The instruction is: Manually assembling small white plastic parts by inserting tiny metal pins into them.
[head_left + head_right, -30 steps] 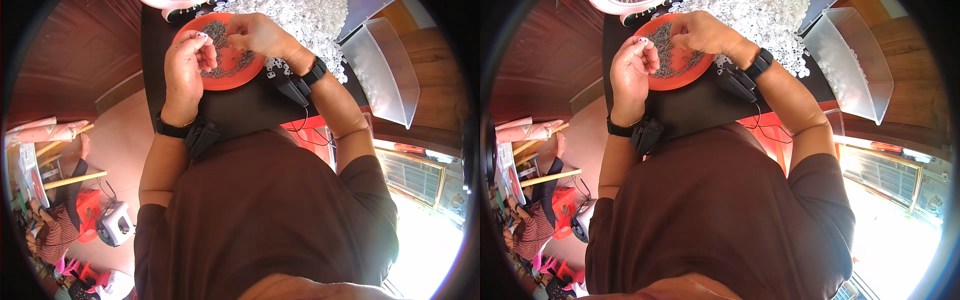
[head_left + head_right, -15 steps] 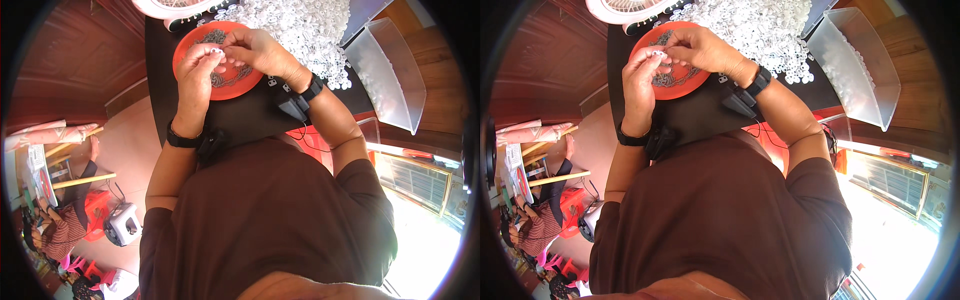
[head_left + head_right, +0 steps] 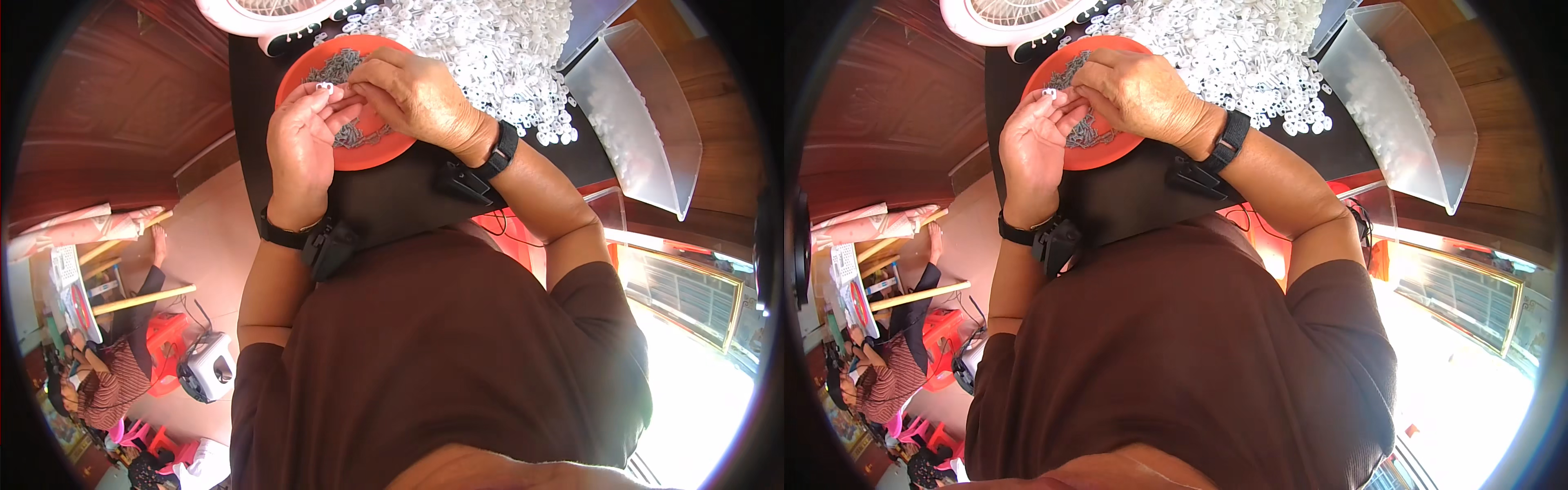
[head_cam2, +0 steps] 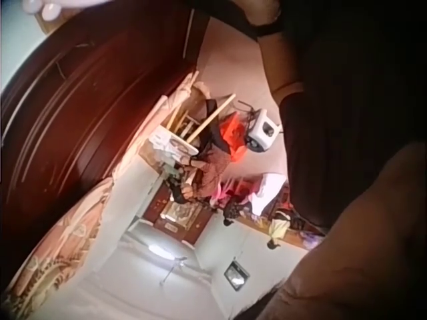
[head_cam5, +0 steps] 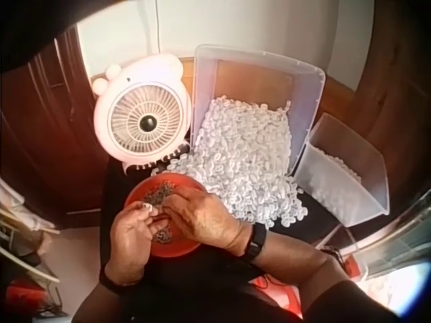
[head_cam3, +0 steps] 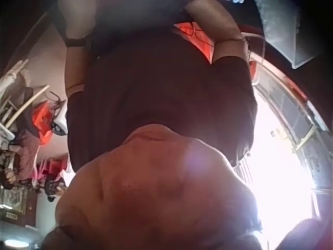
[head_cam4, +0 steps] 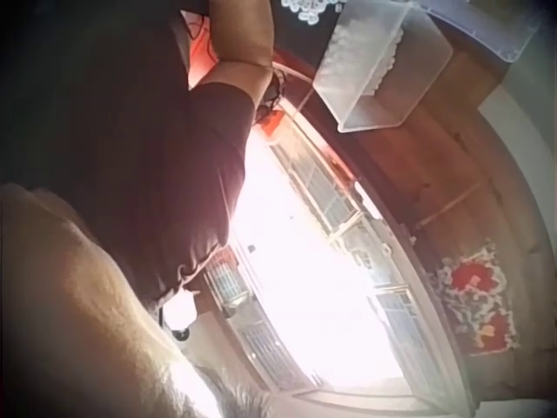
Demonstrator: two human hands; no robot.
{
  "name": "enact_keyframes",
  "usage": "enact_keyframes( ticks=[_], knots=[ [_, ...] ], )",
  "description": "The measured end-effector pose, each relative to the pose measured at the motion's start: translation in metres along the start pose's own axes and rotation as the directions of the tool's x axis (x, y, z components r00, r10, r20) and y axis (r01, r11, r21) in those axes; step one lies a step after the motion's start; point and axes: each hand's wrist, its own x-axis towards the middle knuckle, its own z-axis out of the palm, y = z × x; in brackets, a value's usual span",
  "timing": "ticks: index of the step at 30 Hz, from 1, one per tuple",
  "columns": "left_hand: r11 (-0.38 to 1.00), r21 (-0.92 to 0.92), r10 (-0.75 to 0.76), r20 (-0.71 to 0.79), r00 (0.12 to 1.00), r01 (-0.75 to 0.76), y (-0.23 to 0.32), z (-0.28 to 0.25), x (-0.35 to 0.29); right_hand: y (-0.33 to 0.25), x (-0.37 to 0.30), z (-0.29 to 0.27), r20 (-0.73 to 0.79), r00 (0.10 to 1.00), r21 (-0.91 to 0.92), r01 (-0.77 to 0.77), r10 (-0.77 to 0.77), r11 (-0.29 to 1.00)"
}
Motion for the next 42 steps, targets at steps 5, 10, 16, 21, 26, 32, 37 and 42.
enact_keyframes(
  ticks=[5, 10, 16, 21, 26, 32, 37, 42],
  knots=[
    [0.999, -0.039, -0.020, -0.002, 1.000, 0.020, 0.000, 0.000, -0.002, -0.006, 0.001, -0.001, 0.061, 0.998, -0.080, -0.029, 0.034, 0.996],
    [0.987, -0.135, -0.094, -0.010, 0.996, 0.092, -0.006, -0.008, 0.003, -0.007, 0.002, 0.000, 0.033, 0.999, -0.031, 0.000, 0.001, 1.000],
    [0.968, -0.199, -0.164, -0.041, 0.986, 0.153, -0.008, -0.011, 0.005, 0.002, -0.004, 0.010, 0.009, 0.995, 0.155, -0.102, 0.101, 0.983],
    [0.968, -0.190, -0.176, -0.054, 0.983, 0.163, -0.007, -0.012, 0.005, 0.003, -0.004, 0.011, 0.032, 0.992, 0.200, -0.125, 0.121, 0.972],
    [0.968, -0.208, -0.157, -0.063, 0.986, 0.141, -0.007, -0.014, 0.005, 0.001, -0.004, 0.007, 0.219, 0.921, 0.408, -0.387, 0.323, 0.826],
    [0.981, -0.156, -0.132, -0.073, 0.989, 0.119, -0.006, -0.013, 0.005, -0.002, -0.004, 0.004, 0.215, 0.917, 0.436, -0.398, 0.336, 0.807],
    [0.992, -0.095, -0.087, -0.058, 0.995, 0.081, -0.007, -0.010, 0.002, -0.004, -0.002, -0.001, 0.178, 0.944, 0.333, -0.324, 0.279, 0.885],
    [0.996, -0.057, -0.075, -0.058, 0.995, 0.072, -0.008, -0.007, 0.001, 0.000, -0.004, 0.002, 0.114, 0.970, 0.268, -0.239, 0.215, 0.933]
  ],
)
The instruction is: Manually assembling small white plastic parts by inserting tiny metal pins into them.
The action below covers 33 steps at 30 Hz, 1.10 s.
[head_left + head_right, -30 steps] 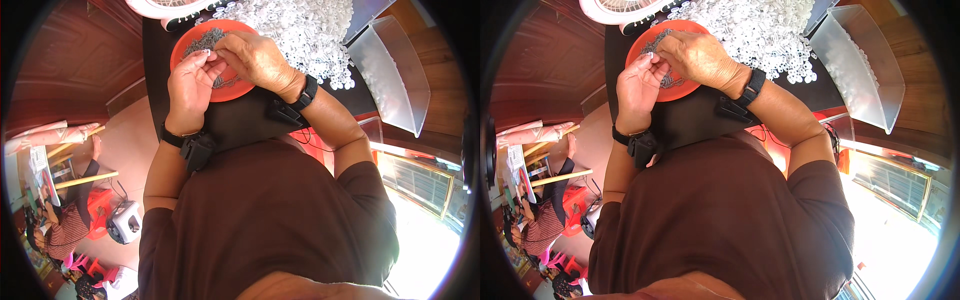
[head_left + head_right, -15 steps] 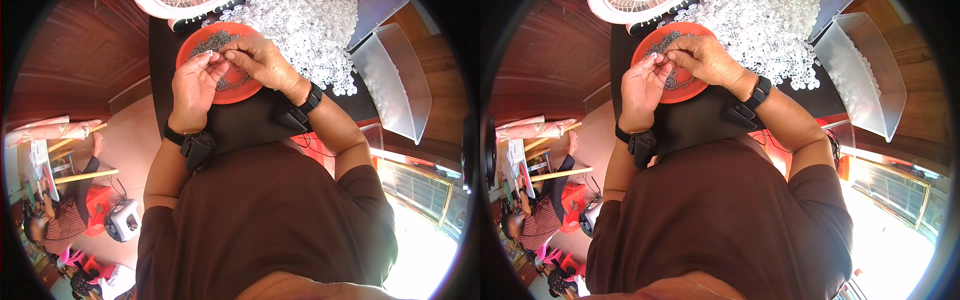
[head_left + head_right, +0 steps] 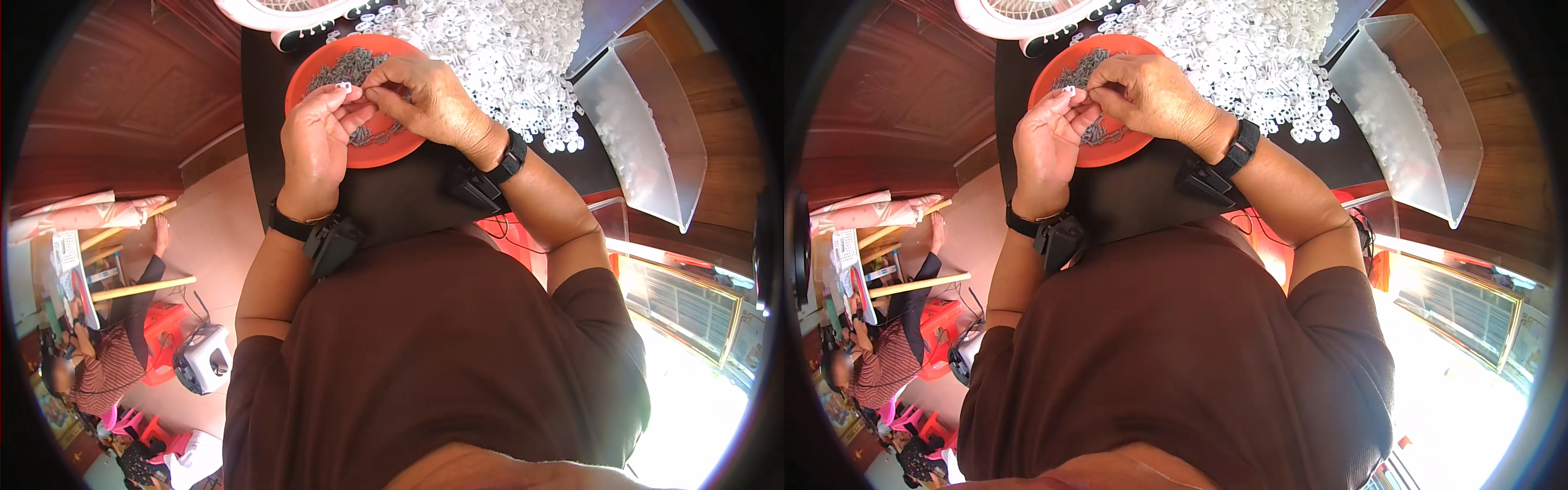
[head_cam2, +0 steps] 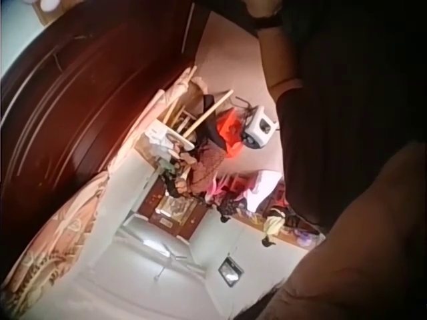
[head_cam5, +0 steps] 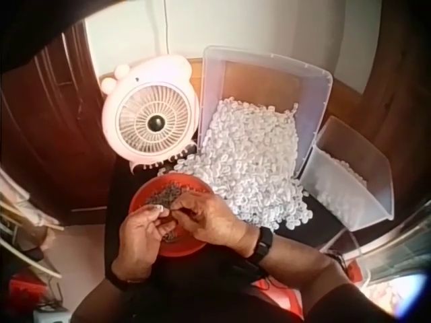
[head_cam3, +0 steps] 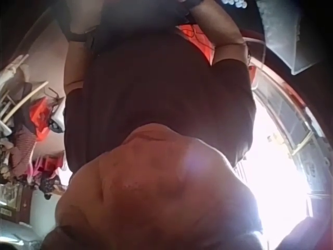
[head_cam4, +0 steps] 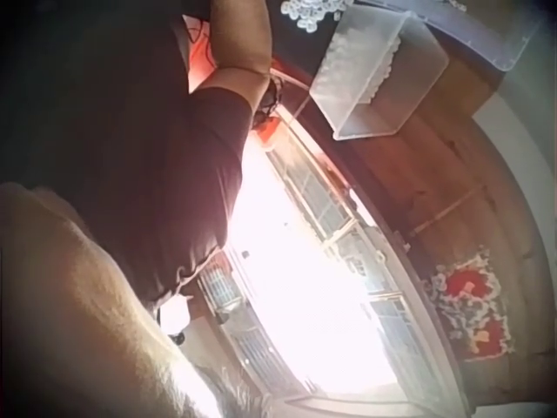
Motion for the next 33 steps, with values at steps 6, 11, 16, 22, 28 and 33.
enact_keyframes(
  ticks=[6, 11, 16, 22, 28, 33],
  knots=[
    [0.998, 0.047, 0.033, 0.005, 0.999, -0.033, 0.000, 0.000, 0.001, -0.011, 0.000, -0.005, 0.025, 0.998, -0.143, 0.062, -0.060, 0.988],
    [0.995, 0.085, 0.050, -0.007, 0.999, -0.050, 0.000, 0.006, -0.002, -0.004, 0.000, -0.001, 0.017, 0.994, -0.150, 0.107, -0.106, 0.983],
    [0.972, 0.214, 0.096, 0.036, 0.995, -0.101, 0.007, 0.013, -0.005, 0.004, -0.002, 0.001, 0.011, 0.981, 0.194, -0.193, 0.194, 0.962],
    [0.680, 0.637, 0.275, 0.238, 0.931, -0.364, 0.000, 0.019, -0.009, -0.002, -0.001, -0.004, 0.050, 0.964, 0.218, -0.267, 0.263, 0.939],
    [0.491, 0.685, 0.355, 0.406, 0.842, -0.538, 0.000, 0.017, -0.008, -0.006, 0.001, -0.012, 0.195, 0.943, 0.231, -0.312, 0.271, 0.921],
    [0.666, 0.655, 0.202, 0.303, 0.931, -0.358, 0.005, 0.021, -0.013, 0.001, 0.001, -0.010, 0.358, 0.872, 0.325, -0.451, 0.333, 0.831]
  ],
)
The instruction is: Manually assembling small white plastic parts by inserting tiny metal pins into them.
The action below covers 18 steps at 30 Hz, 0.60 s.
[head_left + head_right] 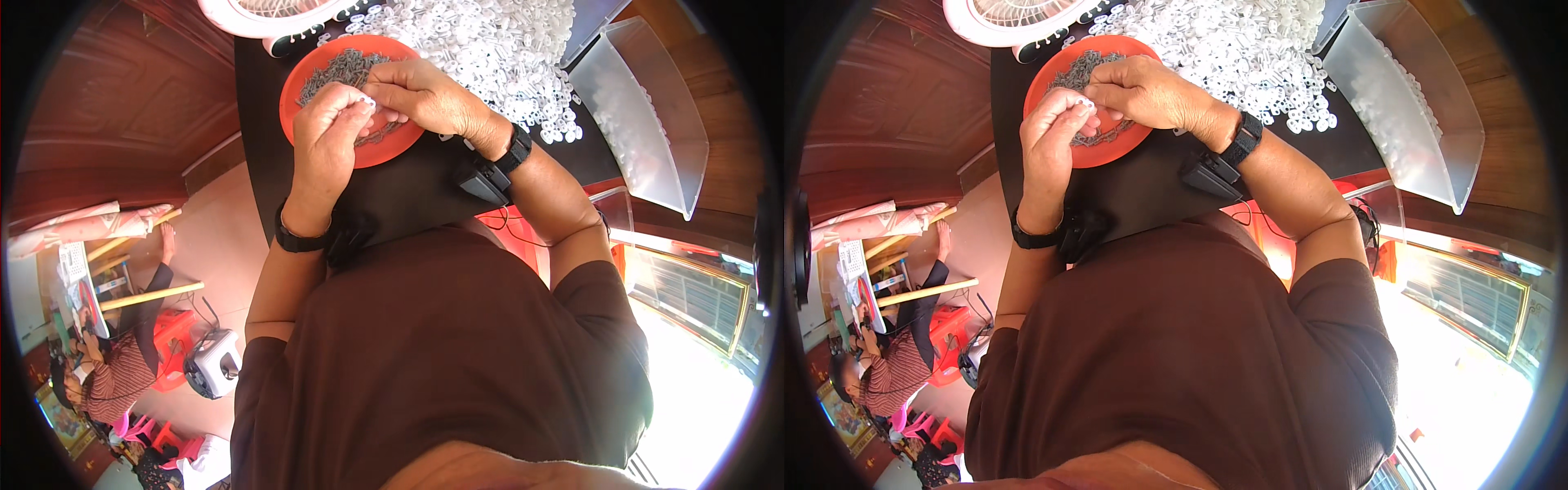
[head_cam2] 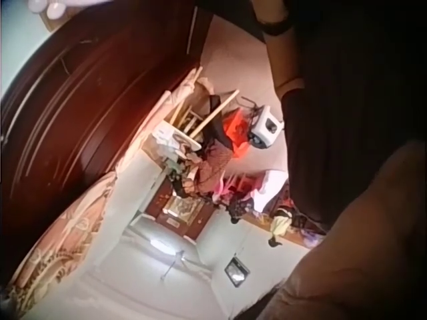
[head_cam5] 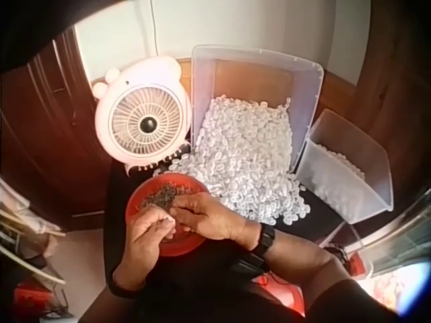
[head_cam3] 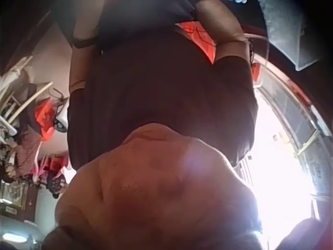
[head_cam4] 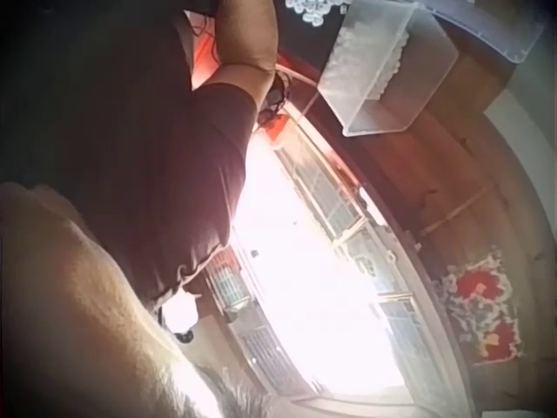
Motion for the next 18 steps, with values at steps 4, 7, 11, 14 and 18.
enact_keyframes(
  ticks=[4, 7, 11, 14, 18],
  knots=[
    [0.952, -0.249, -0.182, 0.012, 0.983, 0.180, 0.002, -0.006, 0.002, 0.003, 0.001, 0.003, -0.042, 0.989, -0.050, 0.139, -0.141, 0.989],
    [0.877, -0.426, -0.244, 0.004, 0.970, 0.223, -0.001, -0.009, 0.004, 0.003, 0.000, 0.007, -0.092, 0.951, -0.264, 0.263, -0.296, 0.928],
    [0.801, -0.538, -0.291, 0.036, 0.956, 0.264, -0.009, -0.017, 0.006, 0.003, 0.000, 0.008, -0.117, 0.925, -0.330, 0.306, -0.360, 0.893],
    [0.705, -0.640, -0.332, 0.083, 0.940, 0.305, -0.010, -0.018, 0.007, 0.003, 0.001, 0.007, -0.133, 0.918, -0.274, 0.328, -0.373, 0.904],
    [0.679, -0.663, -0.337, 0.101, 0.936, 0.316, -0.010, -0.018, 0.007, 0.001, 0.001, 0.005, -0.116, 0.943, -0.218, 0.283, -0.313, 0.934]
  ],
)
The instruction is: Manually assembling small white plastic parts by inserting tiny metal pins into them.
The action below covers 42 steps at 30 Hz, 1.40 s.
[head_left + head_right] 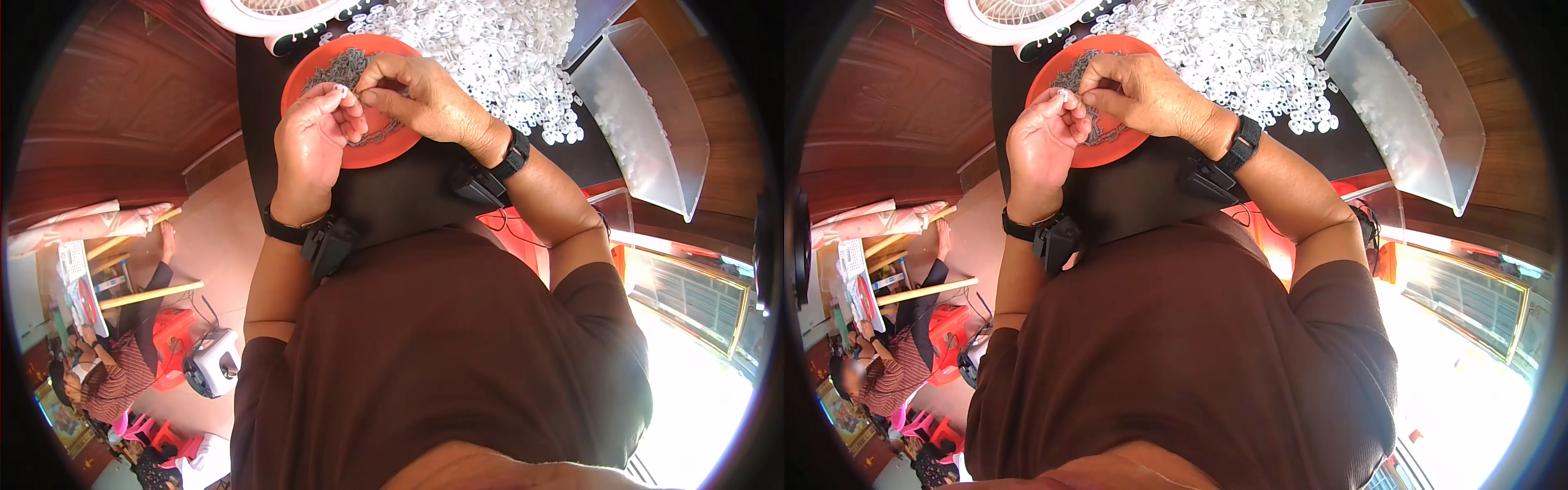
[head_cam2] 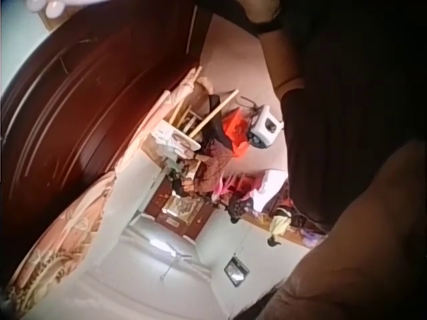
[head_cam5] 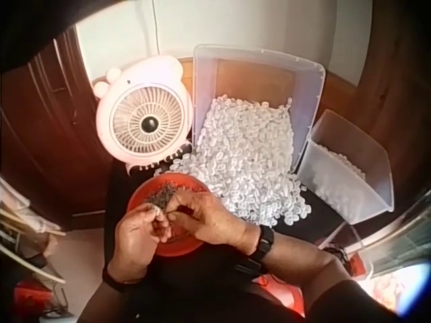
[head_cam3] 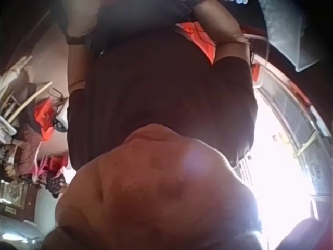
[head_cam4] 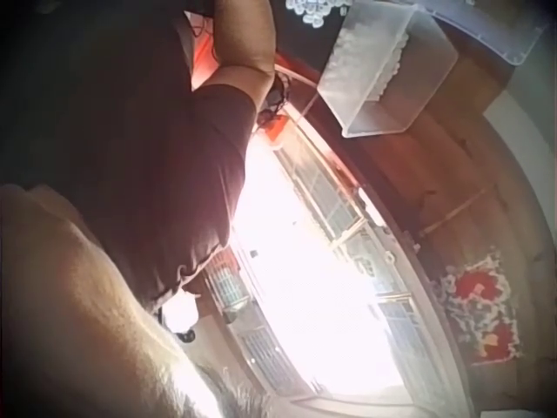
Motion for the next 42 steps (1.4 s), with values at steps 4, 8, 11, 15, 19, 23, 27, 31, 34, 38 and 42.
enact_keyframes(
  ticks=[4, 8, 11, 15, 19, 23, 27, 31, 34, 38, 42],
  knots=[
    [0.999, -0.038, -0.028, 0.041, 0.999, 0.030, -0.001, -0.004, 0.001, 0.002, 0.000, 0.001, -0.019, 0.997, -0.010, 0.073, -0.073, 0.997],
    [0.994, -0.083, -0.072, 0.043, 0.996, 0.075, -0.001, -0.005, 0.003, -0.002, -0.001, 0.000, -0.034, 0.988, -0.128, 0.148, -0.153, 0.981],
    [0.982, -0.155, -0.101, 0.042, 0.994, 0.107, 0.000, -0.004, 0.002, -0.003, -0.002, 0.002, -0.045, 0.986, -0.195, 0.150, -0.161, 0.969],
    [0.996, 0.087, 0.023, -0.026, 0.999, -0.020, 0.003, 0.004, -0.002, 0.001, -0.003, 0.000, -0.065, 0.989, -0.221, 0.118, -0.135, 0.968],
    [0.891, 0.404, 0.238, -0.027, 0.971, -0.208, 0.000, 0.020, -0.008, -0.005, -0.001, -0.003, -0.025, 0.999, -0.221, 0.031, -0.038, 0.975],
    [0.787, 0.549, 0.271, 0.102, 0.957, -0.281, -0.008, 0.018, -0.005, -0.002, 0.000, -0.003, -0.021, 1.000, -0.182, 0.002, -0.006, 0.983],
    [0.787, 0.552, 0.305, 0.040, 0.952, -0.275, -0.006, 0.020, -0.006, 0.001, 0.000, -0.003, -0.056, 0.997, -0.107, -0.058, 0.052, 0.993],
    [0.804, 0.561, 0.228, 0.015, 0.974, -0.197, -0.005, 0.018, -0.006, -0.003, 0.000, -0.008, -0.042, 0.990, 0.160, -0.128, 0.136, 0.979],
    [0.760, 0.619, 0.242, 0.016, 0.970, -0.200, -0.007, 0.017, -0.007, -0.010, 0.000, -0.013, 0.006, 0.995, 0.150, -0.104, 0.104, 0.983],
    [0.709, 0.669, 0.260, 0.048, 0.964, -0.224, -0.009, 0.017, -0.006, -0.010, 0.000, -0.014, 0.066, 0.996, 0.006, -0.067, 0.066, 0.998],
    [0.690, 0.677, 0.271, 0.086, 0.959, -0.256, -0.010, 0.016, -0.006, -0.011, -0.001, -0.014, 0.043, 0.999, -0.110, -0.015, 0.020, 0.994]
  ],
)
